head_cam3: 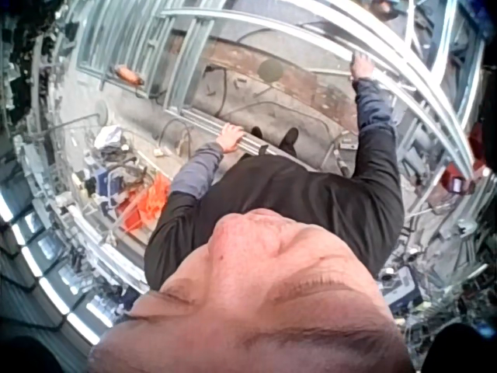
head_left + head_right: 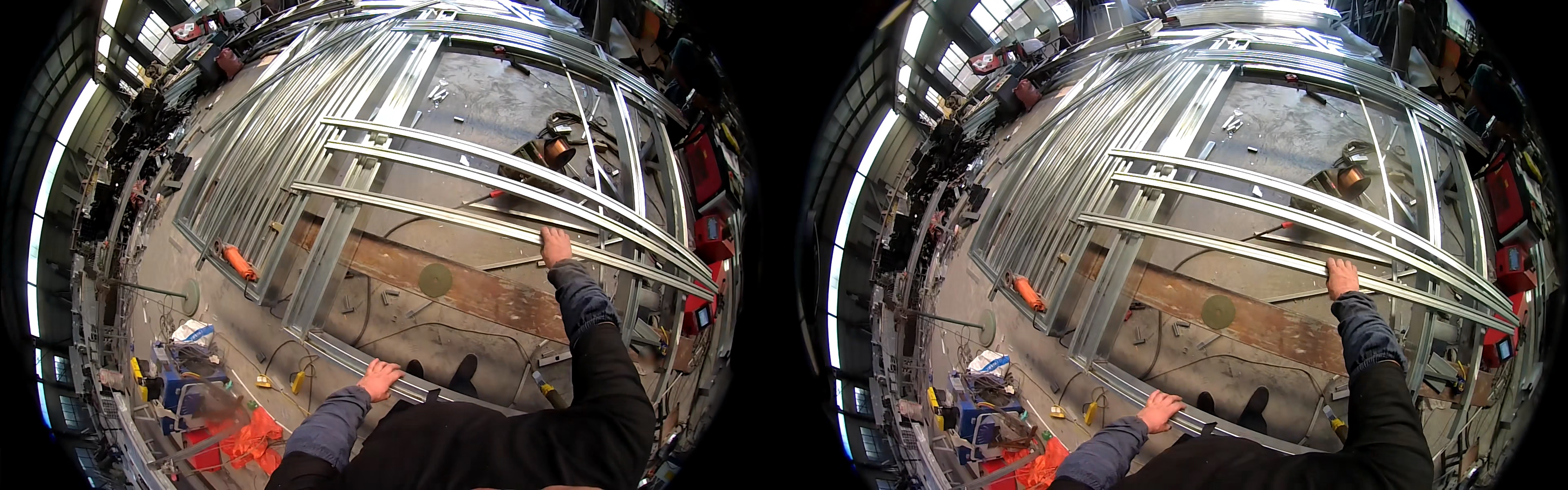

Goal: The person positions and welds metal frame components in a workshop. They repeatedly align metal bars, then use a handheld welding tool to join the pieces, creating visible sparks and weld beads along the seams.

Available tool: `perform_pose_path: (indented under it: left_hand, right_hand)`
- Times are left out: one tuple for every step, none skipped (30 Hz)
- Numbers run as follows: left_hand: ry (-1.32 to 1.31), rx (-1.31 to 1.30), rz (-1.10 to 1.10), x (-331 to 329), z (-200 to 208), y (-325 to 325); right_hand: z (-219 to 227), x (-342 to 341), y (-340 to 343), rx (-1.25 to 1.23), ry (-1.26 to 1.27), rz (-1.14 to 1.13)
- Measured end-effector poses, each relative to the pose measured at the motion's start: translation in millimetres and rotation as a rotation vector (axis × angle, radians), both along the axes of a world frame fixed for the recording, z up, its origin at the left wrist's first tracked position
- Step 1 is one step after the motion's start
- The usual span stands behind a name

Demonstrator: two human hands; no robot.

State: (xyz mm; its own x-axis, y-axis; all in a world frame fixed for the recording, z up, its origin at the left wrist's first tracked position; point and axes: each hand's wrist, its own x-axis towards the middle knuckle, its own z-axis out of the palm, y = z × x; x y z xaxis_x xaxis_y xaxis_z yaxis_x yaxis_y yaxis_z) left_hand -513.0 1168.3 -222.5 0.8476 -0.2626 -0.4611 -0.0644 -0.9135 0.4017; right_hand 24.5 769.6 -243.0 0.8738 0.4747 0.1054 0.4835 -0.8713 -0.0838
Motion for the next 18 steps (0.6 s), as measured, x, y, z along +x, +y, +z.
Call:
perform_pose_path:
  left_hand:
    - [0.010,0.006,0.004,-1,1,-1]
    - [0.002,0.019,-0.003,0,0,-1]
    - [-0.006,0.032,-0.009,2,-1,0]
    - [-0.014,0.045,-0.016,3,-1,1]
    - [-0.004,0.047,-0.011,4,0,0]
    - [-0.003,0.035,0.002,2,-1,-1]
    - [-0.002,0.024,0.015,1,-2,0]
    - [-0.005,0.011,0.022,1,-3,0]
    - [0.000,0.012,0.007,1,-4,1]
    - [-0.005,0.014,0.008,1,-4,2]
    - [-0.006,0.014,0.012,-3,-4,1]
    - [-0.010,0.013,0.007,-3,-4,1]
    - [-0.003,0.016,0.011,-3,-4,1]
    - [0.000,0.013,0.015,0,-2,1]
    - [0.006,0.009,0.015,2,-1,1]
    - [0.012,0.005,0.013,2,0,0]
    - [-0.012,-0.013,0.011,-2,-1,-1]
    - [-0.027,-0.015,0.012,-4,-3,-1]
  right_hand:
    - [5,2,-2,-0.045,0.060,0.016]
    - [6,2,-6,-0.090,0.119,0.025]
    - [7,1,-8,-0.053,0.067,0.062]
    - [6,-3,-10,-0.050,0.083,0.071]
    - [8,-10,-12,-0.052,0.102,0.086]
    - [11,-19,-13,-0.055,0.123,0.109]
    - [15,-30,-15,-0.081,0.164,0.133]
    - [17,-42,-20,-0.097,0.204,0.121]
    - [18,-55,-24,-0.095,0.236,0.141]
    - [19,-70,-29,-0.093,0.268,0.159]
    - [25,-91,-31,-0.070,0.258,0.175]
    - [25,-107,-38,-0.083,0.292,0.167]
    - [25,-125,-44,-0.092,0.314,0.163]
    - [27,-144,-51,-0.102,0.338,0.157]
    - [28,-164,-59,-0.101,0.345,0.162]
    - [31,-184,-67,-0.101,0.352,0.166]
    - [32,-204,-75,-0.073,0.371,0.181]
    - [33,-219,-81,-0.067,0.370,0.198]
